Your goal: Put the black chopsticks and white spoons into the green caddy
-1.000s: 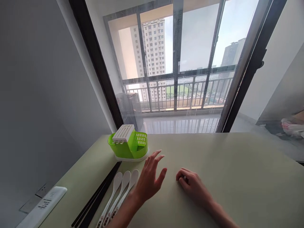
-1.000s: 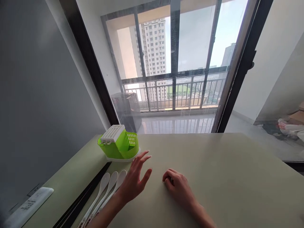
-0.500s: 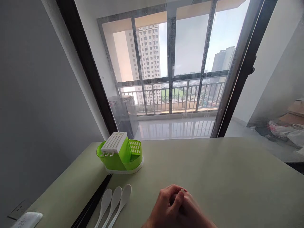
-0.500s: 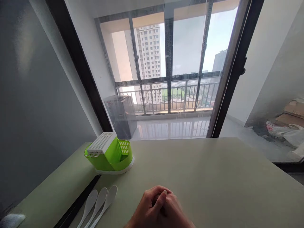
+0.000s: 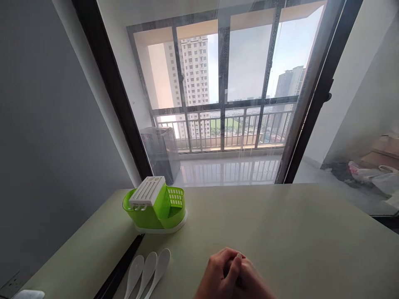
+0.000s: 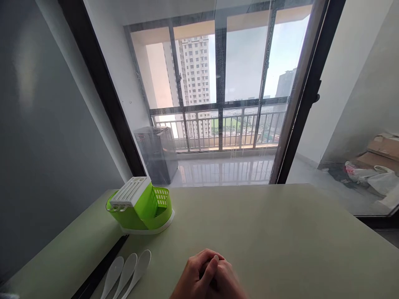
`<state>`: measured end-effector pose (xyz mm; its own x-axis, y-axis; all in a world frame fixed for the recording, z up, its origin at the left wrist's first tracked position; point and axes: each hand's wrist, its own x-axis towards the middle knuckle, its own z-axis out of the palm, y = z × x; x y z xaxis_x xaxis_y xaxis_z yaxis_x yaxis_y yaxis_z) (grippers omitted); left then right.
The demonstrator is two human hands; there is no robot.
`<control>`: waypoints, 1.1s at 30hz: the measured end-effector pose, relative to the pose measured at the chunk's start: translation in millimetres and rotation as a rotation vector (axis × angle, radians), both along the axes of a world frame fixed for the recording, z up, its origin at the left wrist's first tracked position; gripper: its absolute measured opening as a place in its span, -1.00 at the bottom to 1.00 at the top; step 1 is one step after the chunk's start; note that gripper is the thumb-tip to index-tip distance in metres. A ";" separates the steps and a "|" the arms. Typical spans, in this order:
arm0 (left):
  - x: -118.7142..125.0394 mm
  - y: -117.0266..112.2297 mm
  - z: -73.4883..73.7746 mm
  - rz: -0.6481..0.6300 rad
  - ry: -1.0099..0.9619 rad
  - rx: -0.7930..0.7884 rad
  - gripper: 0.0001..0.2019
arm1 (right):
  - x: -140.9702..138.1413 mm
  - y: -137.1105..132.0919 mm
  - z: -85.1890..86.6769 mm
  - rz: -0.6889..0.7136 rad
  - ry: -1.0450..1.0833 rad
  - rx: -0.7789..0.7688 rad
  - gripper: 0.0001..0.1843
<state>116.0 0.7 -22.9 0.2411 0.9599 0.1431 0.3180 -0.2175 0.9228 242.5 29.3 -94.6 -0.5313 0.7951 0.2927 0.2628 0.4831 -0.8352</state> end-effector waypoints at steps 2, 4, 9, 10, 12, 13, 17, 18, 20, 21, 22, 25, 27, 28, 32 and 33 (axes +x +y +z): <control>0.2 -0.8 0.3 -0.002 0.004 0.004 -0.48 | -0.3 -0.1 -1.0 -0.007 0.008 0.003 -0.74; 0.2 -1.2 0.3 -0.004 0.007 0.005 -0.49 | 0.0 -0.5 -0.5 -0.005 -0.002 -0.012 -0.73; -0.1 -0.7 -0.2 -0.005 0.006 -0.001 -0.49 | 2.0 -1.1 4.9 0.016 -0.005 0.004 -0.72; -0.2 -0.5 -0.1 -0.006 0.005 0.002 -0.49 | 2.2 -1.2 5.9 0.017 -0.010 0.013 -0.73; -0.3 -0.3 0.0 -0.007 0.008 0.006 -0.48 | 2.3 -1.3 7.3 0.014 -0.014 0.008 -0.76; -0.3 -0.2 0.2 -0.008 0.011 0.005 -0.48 | 2.3 -1.3 7.7 0.013 -0.009 -0.005 -0.77; -0.5 -0.1 0.3 -0.005 0.026 -0.004 -0.48 | 1.7 -1.3 7.9 0.020 0.007 -0.030 -0.77; -0.6 -0.1 0.2 -0.004 0.029 -0.004 -0.49 | 1.7 -1.3 8.0 0.016 0.006 -0.026 -0.76; -0.7 -0.2 -0.4 -0.002 0.031 -0.002 -0.48 | 1.9 -1.5 9.2 0.007 0.001 -0.025 -0.76; -0.7 -0.2 -0.8 -0.002 0.028 -0.002 -0.48 | 2.1 -1.8 10.2 0.005 -0.001 -0.033 -0.76; -0.8 -0.2 -1.2 -0.001 0.023 -0.003 -0.48 | 2.2 -2.0 11.4 0.005 -0.003 -0.039 -0.77; -1.0 -0.1 -2.3 -0.003 0.012 -0.004 -0.48 | 2.0 -2.6 13.7 0.005 -0.016 -0.033 -0.78; -1.1 -0.1 -2.6 0.001 0.015 -0.005 -0.48 | 1.4 -2.4 13.2 0.002 -0.017 -0.007 -0.75; -1.0 -0.1 -2.5 0.004 0.017 -0.007 -0.48 | 1.1 -2.1 12.4 0.003 -0.010 0.008 -0.74; -0.7 -0.2 -1.8 0.003 0.022 -0.008 -0.48 | 0.8 -1.2 9.3 0.013 0.016 0.008 -0.75; -0.6 -0.3 -1.5 0.001 0.023 -0.006 -0.48 | 1.0 -1.2 8.9 0.015 0.016 0.005 -0.76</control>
<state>115.4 0.4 -24.4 0.2429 0.9611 0.1315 0.3391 -0.2111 0.9167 243.5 28.1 -85.7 -0.5382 0.7856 0.3051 0.2419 0.4908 -0.8370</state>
